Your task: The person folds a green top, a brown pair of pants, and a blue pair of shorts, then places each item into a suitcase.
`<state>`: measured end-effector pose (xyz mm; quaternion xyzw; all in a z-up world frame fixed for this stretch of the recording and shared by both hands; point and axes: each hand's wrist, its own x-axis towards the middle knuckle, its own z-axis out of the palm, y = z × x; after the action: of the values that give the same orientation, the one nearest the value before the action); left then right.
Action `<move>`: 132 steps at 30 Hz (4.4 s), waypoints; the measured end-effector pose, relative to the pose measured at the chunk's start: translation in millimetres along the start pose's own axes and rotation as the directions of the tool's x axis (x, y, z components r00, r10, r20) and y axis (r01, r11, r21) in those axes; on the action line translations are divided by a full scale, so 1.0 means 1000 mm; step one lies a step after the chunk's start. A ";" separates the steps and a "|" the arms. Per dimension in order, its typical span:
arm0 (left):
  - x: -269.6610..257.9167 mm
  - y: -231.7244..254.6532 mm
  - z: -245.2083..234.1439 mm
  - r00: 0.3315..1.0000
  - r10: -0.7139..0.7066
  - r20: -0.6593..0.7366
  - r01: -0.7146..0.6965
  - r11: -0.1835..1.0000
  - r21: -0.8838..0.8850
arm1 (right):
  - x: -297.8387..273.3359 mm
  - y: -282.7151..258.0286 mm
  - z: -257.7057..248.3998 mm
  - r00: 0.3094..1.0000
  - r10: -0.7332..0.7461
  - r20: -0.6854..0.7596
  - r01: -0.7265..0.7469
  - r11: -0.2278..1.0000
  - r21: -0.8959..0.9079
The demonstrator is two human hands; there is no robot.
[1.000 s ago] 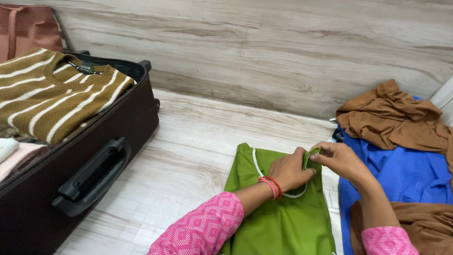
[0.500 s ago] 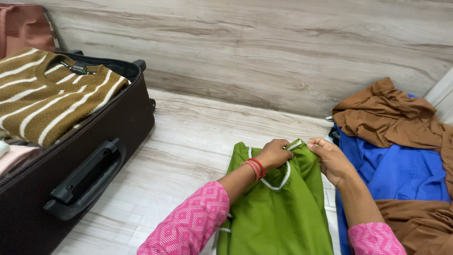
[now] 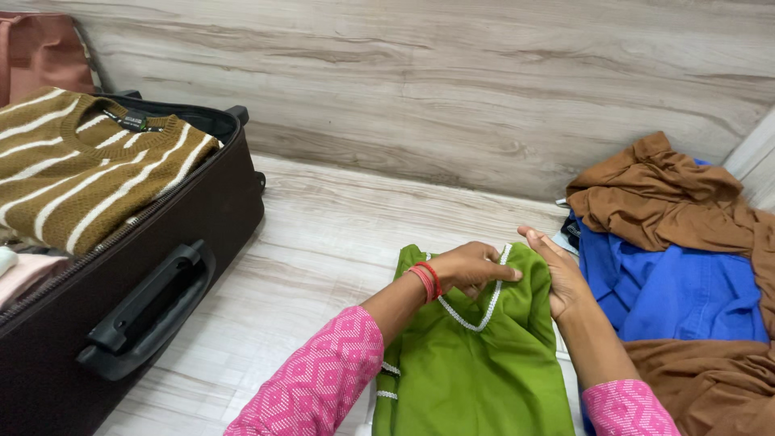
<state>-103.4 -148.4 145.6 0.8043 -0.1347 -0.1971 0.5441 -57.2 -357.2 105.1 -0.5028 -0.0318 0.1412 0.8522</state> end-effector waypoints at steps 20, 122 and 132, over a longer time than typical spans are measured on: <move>0.045 -0.048 0.021 0.969 0.179 -0.172 -0.242 0.834 -0.496 | -0.015 -0.015 0.005 0.994 0.014 -0.109 -0.073 0.830 -0.553; -0.639 -0.115 -0.360 0.210 -0.340 -0.916 0.957 0.265 0.121 | -0.170 0.194 0.621 0.422 0.136 0.896 0.907 -0.079 -0.415; -0.570 -0.088 -0.366 0.633 -0.003 -0.774 0.727 0.345 0.593 | -0.186 0.196 0.615 0.109 0.282 0.953 0.994 -0.011 -0.111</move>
<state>-438.6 430.9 282.3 0.9797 0.1870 0.0713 -0.0134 -397.1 202.6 254.2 -0.6431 -0.7551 -0.0198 0.1262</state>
